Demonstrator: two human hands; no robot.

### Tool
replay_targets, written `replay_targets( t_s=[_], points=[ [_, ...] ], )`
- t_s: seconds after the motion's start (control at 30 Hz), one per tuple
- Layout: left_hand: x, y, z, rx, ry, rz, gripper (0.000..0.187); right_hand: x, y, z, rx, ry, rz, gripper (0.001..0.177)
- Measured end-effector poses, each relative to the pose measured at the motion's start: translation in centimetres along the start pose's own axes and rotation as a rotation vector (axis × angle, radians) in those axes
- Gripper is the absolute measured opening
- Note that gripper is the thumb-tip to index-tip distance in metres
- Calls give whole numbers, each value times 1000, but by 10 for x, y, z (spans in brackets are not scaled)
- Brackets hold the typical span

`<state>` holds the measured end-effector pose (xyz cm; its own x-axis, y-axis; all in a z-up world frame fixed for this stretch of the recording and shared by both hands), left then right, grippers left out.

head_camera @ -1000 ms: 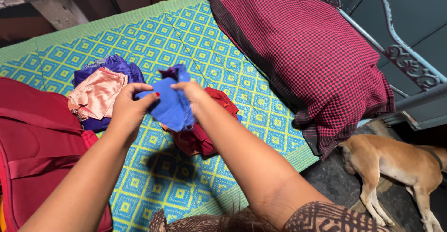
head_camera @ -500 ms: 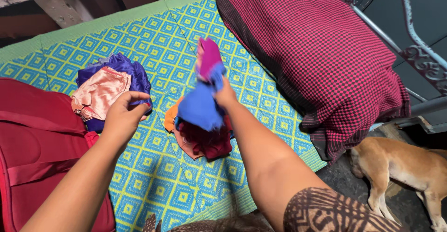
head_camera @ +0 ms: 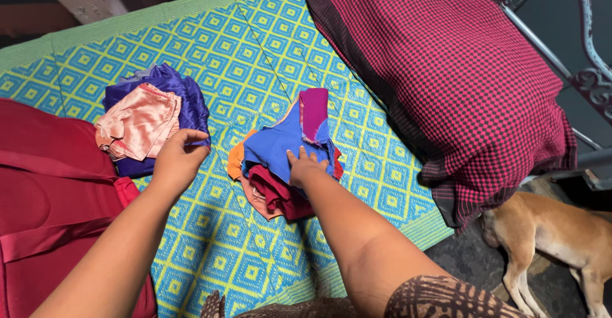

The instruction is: The person unpacks a red suitcase placed on a bed, removing various folded clothes one by one. They place the items onto the bed, creating a pile of colorful garments next to the suitcase.

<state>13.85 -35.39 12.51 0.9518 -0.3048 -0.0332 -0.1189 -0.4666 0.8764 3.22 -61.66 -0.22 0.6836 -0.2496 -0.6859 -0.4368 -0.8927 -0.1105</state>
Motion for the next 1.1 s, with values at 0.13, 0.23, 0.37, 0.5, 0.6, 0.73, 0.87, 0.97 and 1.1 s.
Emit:
replay_targets(
  t_s=[0.13, 0.23, 0.37, 0.5, 0.6, 0.73, 0.87, 0.97, 1.1],
  points=[
    [1, -11, -11, 95, 50, 37, 34, 1, -1, -6, -10, 45, -30, 103],
    [-6, -18, -30, 223, 152, 101, 36, -1, -12, -20, -9, 109, -59, 102],
    [-20, -34, -66, 346, 242, 160, 41, -13, -33, -39, -53, 222, -107, 103],
    [-44, -37, -109, 441, 323, 164, 46, -33, -74, -52, -80, 287, -147, 103],
    [-67, -37, -140, 553, 334, 55, 56, -54, -117, -56, -99, 353, -240, 102],
    [-98, -38, -185, 674, 408, 25, 74, -86, -183, -55, -161, 375, -363, 105],
    [-130, -64, -231, 724, 470, -50, 85, -119, -239, -49, -210, 406, -467, 103],
    [-149, -91, -255, 746, 488, -100, 91, -141, -276, -39, -247, 415, -520, 101],
    [-171, -134, -249, 590, 214, -164, 75, -164, -323, -27, -267, 385, -540, 98]
  ],
)
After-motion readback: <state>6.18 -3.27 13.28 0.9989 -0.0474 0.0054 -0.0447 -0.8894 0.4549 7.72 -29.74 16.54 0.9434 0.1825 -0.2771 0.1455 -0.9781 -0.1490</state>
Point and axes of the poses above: each hand's wrist, its own x-axis towards the middle knuckle, its own z-axis out of the palm, y = z × x, the point moved 7 cm from there along x, towards the middle knuckle, and after that the axes turned 1 degree about -z, right-handed, at the moved point
